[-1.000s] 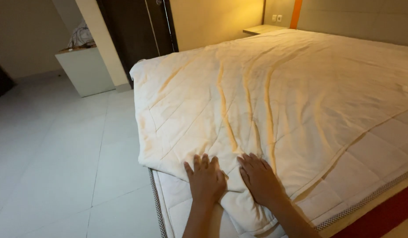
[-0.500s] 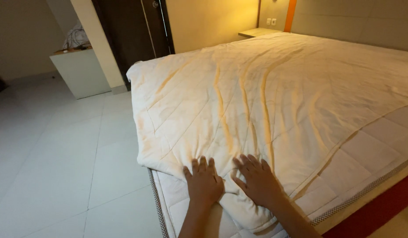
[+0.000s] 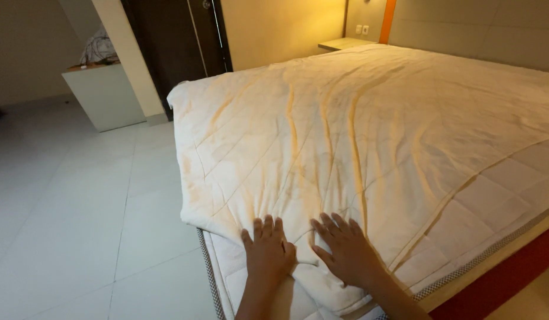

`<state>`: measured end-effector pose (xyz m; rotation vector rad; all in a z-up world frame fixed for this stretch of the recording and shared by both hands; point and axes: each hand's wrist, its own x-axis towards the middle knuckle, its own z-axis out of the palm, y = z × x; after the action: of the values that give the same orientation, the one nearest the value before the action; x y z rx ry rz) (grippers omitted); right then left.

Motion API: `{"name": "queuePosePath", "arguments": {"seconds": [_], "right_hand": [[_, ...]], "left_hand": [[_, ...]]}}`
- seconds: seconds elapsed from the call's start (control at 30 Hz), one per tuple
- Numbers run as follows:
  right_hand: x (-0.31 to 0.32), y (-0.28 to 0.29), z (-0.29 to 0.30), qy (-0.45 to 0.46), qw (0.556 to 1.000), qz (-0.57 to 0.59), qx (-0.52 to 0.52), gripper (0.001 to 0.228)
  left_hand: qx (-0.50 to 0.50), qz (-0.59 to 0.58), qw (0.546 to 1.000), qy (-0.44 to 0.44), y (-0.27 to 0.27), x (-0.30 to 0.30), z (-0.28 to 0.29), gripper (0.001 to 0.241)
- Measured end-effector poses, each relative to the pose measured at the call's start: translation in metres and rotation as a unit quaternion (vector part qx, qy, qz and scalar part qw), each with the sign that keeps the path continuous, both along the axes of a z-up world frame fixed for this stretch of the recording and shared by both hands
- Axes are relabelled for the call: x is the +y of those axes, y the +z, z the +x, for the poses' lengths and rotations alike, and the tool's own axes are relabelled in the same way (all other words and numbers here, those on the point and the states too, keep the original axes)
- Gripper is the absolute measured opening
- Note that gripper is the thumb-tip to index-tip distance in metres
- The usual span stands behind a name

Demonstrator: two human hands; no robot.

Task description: The person smooths a white quilted bedspread on a mattress, then picks up a white sheet from a chair and spreads it over the bed. They continue to smooth and adjust the sheet across the mattress surface.

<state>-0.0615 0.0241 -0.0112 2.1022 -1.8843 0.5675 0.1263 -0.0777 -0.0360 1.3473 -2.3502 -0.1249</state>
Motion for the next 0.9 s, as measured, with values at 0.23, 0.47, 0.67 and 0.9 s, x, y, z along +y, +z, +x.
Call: {"name": "queuePosePath", "arguments": {"seconds": [0.23,0.47,0.67,0.9], "right_hand": [[0.008,-0.007,-0.001,-0.002,0.998,0.005,-0.059,0.055],[0.04,0.005,0.018,0.07,0.995,0.044,-0.06,0.08],[0.049,-0.016,0.033,0.04,0.992,0.106,-0.061,0.105],[0.031,-0.012,0.04,0.046,0.981,0.135,-0.13,0.107]], "left_hand": [[0.033,-0.017,0.999,-0.021,0.006,-0.001,0.009,0.062],[0.015,0.021,0.992,0.12,0.014,-0.029,0.04,0.054],[0.016,0.012,0.99,0.142,-0.019,-0.082,0.058,0.058],[0.036,-0.039,0.991,0.126,-0.042,-0.116,0.069,0.059]]}}
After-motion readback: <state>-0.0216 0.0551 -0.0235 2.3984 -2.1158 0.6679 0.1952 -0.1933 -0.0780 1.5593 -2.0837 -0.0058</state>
